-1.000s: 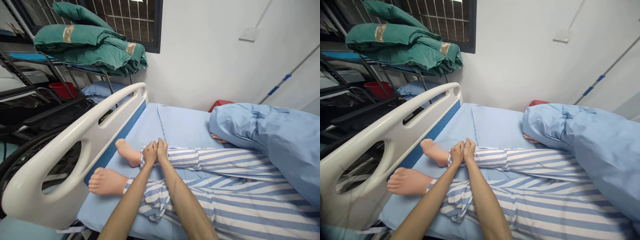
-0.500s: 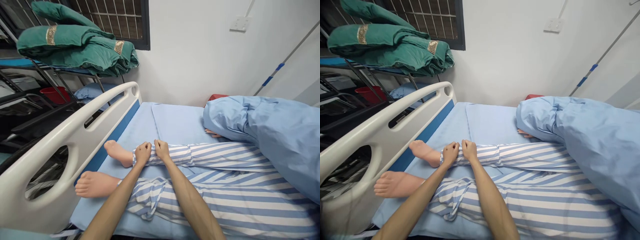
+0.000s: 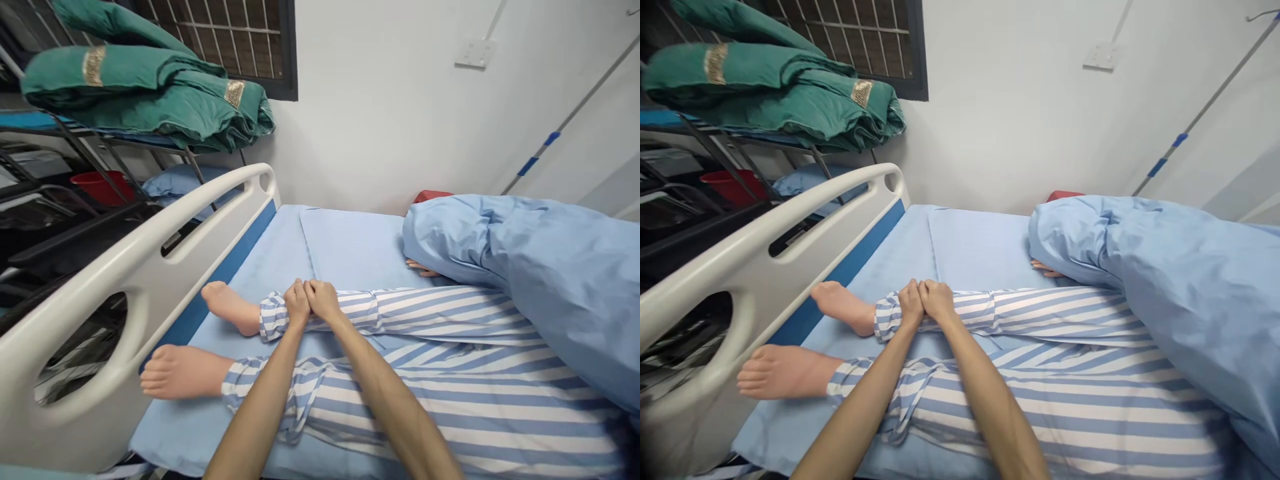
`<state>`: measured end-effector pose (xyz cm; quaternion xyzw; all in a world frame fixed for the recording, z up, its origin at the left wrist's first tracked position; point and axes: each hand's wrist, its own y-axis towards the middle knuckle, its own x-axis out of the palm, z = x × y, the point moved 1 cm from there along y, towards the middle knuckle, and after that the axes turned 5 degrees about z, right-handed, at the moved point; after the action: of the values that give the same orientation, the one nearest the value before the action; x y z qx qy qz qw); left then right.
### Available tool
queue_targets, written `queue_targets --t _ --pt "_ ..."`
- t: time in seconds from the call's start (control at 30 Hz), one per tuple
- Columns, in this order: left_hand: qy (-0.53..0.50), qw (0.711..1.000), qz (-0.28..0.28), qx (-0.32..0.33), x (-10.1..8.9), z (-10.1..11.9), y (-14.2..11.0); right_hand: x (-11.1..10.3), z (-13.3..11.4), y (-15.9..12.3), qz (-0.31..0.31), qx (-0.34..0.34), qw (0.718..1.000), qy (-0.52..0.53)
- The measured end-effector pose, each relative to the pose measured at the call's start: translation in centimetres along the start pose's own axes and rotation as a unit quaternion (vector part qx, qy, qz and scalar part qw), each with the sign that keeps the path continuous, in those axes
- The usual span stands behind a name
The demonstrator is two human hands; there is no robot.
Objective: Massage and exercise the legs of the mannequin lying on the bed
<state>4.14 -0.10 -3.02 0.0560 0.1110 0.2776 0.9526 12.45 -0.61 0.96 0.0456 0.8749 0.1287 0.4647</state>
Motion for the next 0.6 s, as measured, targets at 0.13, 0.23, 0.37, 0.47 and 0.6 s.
queue_targets --t 0.13,0.23,0.37,0.47,0.6 --pt "0.053 0.996 -0.026 0.064 0.0 0.3 0.0 -2.3 0.6 -0.1 0.018 -0.041 0.996 -0.072" --pt "0.098 0.991 -0.034 0.088 0.0 0.4 -0.3 -1.9 2.3 -0.8 0.041 -0.012 0.998 -0.043" --pt "0.146 0.982 -0.067 0.102 0.4 1.5 -0.8 -0.3 4.1 -1.2 0.072 0.020 0.996 0.048" --pt "0.140 0.980 -0.075 0.118 1.6 3.3 -1.3 0.0 4.7 -1.0 0.093 0.032 0.988 0.120" --pt "0.121 0.985 -0.068 0.100 3.8 4.5 -2.3 -0.2 5.2 -0.6 0.143 0.076 0.948 0.273"
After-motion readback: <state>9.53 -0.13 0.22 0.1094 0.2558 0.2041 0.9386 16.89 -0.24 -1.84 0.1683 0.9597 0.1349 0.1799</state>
